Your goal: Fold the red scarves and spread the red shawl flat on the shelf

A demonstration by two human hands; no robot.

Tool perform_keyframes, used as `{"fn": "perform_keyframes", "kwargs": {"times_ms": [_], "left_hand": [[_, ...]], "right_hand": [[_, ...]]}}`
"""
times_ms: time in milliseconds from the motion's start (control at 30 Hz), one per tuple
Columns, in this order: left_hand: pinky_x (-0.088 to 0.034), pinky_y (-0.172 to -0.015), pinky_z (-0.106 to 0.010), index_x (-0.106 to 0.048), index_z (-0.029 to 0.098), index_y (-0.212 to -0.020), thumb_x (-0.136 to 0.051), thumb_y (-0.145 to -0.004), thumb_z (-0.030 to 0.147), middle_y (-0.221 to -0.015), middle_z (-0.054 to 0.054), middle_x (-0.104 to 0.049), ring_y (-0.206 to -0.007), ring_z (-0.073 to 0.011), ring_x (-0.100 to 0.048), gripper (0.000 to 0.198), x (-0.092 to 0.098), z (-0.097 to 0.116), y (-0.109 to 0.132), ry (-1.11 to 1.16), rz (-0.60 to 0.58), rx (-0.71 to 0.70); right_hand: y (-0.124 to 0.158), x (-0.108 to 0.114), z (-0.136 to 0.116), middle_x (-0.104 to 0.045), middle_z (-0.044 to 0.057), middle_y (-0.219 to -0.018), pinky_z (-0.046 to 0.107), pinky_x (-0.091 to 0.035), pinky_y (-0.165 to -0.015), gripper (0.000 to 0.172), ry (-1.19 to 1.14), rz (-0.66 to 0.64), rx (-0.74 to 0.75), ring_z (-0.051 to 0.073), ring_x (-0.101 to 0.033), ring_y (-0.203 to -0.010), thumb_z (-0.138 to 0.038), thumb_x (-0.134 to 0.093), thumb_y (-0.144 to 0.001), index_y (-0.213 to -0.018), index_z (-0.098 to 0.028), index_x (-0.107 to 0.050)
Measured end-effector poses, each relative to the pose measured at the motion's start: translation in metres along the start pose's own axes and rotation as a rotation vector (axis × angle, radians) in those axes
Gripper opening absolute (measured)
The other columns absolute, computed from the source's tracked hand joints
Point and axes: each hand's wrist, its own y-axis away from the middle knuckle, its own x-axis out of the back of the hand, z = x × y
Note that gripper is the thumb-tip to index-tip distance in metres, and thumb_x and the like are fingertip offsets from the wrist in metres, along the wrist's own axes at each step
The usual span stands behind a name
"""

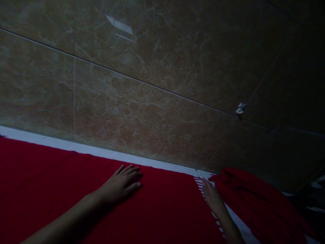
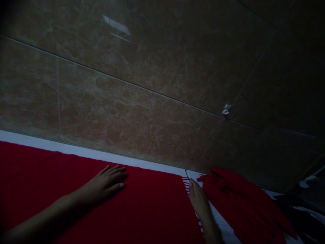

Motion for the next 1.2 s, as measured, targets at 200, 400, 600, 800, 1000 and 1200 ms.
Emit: {"fn": "perform_keyframes", "kwargs": {"times_ms": [200, 400, 600, 800, 1000, 1200], "left_hand": [[-0.019, -0.125, -0.064, -0.060, 0.026, -0.143, -0.042, -0.101, 0.058, -0.160, -0.010, -0.046, -0.153, -0.0345, -0.032, 0.056, 0.004, 0.003, 0.001, 0.005, -0.015, 0.002], [-0.020, -0.125, -0.064, -0.059, 0.026, -0.144, -0.044, -0.100, 0.050, -0.160, -0.010, -0.046, -0.153, -0.0346, -0.033, 0.052, 0.001, 0.000, 0.001, -0.020, -0.009, -0.002], [-0.021, -0.125, -0.062, -0.060, 0.027, -0.144, -0.045, -0.099, 0.050, -0.159, -0.009, -0.047, -0.152, -0.0342, -0.034, 0.053, -0.002, -0.001, -0.001, -0.042, 0.006, -0.002], [-0.019, -0.125, -0.063, -0.057, 0.027, -0.147, -0.043, -0.099, 0.054, -0.161, -0.009, -0.044, -0.153, -0.0344, -0.033, 0.057, -0.005, -0.007, -0.001, -0.061, -0.010, -0.010], [-0.020, -0.125, -0.063, -0.059, 0.027, -0.145, -0.044, -0.098, 0.052, -0.159, -0.010, -0.046, -0.152, -0.0346, -0.033, 0.056, -0.006, -0.007, -0.001, -0.058, 0.007, -0.016], [-0.019, -0.125, -0.062, -0.058, 0.024, -0.146, -0.043, -0.098, 0.051, -0.160, -0.011, -0.045, -0.152, -0.0333, -0.035, 0.057, -0.004, -0.003, 0.000, -0.068, -0.001, -0.010]], "right_hand": [[-0.002, 0.018, 0.000, -0.064, 0.017, -0.139, 0.047, -0.041, -0.117, 0.064, -0.145, 0.095, 0.048, 0.029, -0.057, -0.133, -0.051, -0.035, -0.089, -0.133, -0.014, -0.064], [0.006, 0.045, -0.031, -0.066, 0.019, -0.135, 0.053, -0.035, -0.120, 0.067, -0.473, 0.182, -0.067, 0.036, -0.056, -0.133, -0.071, -0.057, -0.078, -0.116, -0.018, -0.073], [0.042, 0.078, -0.106, -0.061, 0.005, -0.146, 0.051, -0.035, -0.119, 0.068, -1.214, -0.049, -0.169, 0.027, -0.045, -0.145, -0.086, -0.051, -0.083, -0.120, -0.034, -0.072], [0.102, 0.074, -0.075, -0.065, 0.008, -0.139, 0.048, -0.031, -0.122, 0.054, -0.397, -0.208, 0.003, 0.028, -0.053, -0.136, -0.067, -0.047, -0.096, -0.122, -0.029, -0.074], [0.083, 0.108, -0.001, -0.073, 0.015, -0.091, 0.045, -0.051, -0.099, 0.034, 0.187, 0.059, -0.083, 0.029, -0.067, -0.097, -0.032, -0.039, -0.090, -0.082, -0.022, -0.071], [0.081, 0.085, -0.035, -0.070, 0.011, -0.108, 0.032, -0.051, -0.097, 0.046, 0.205, -0.105, 0.264, 0.022, -0.065, -0.106, -0.007, -0.035, -0.082, -0.107, -0.019, -0.072]]}}
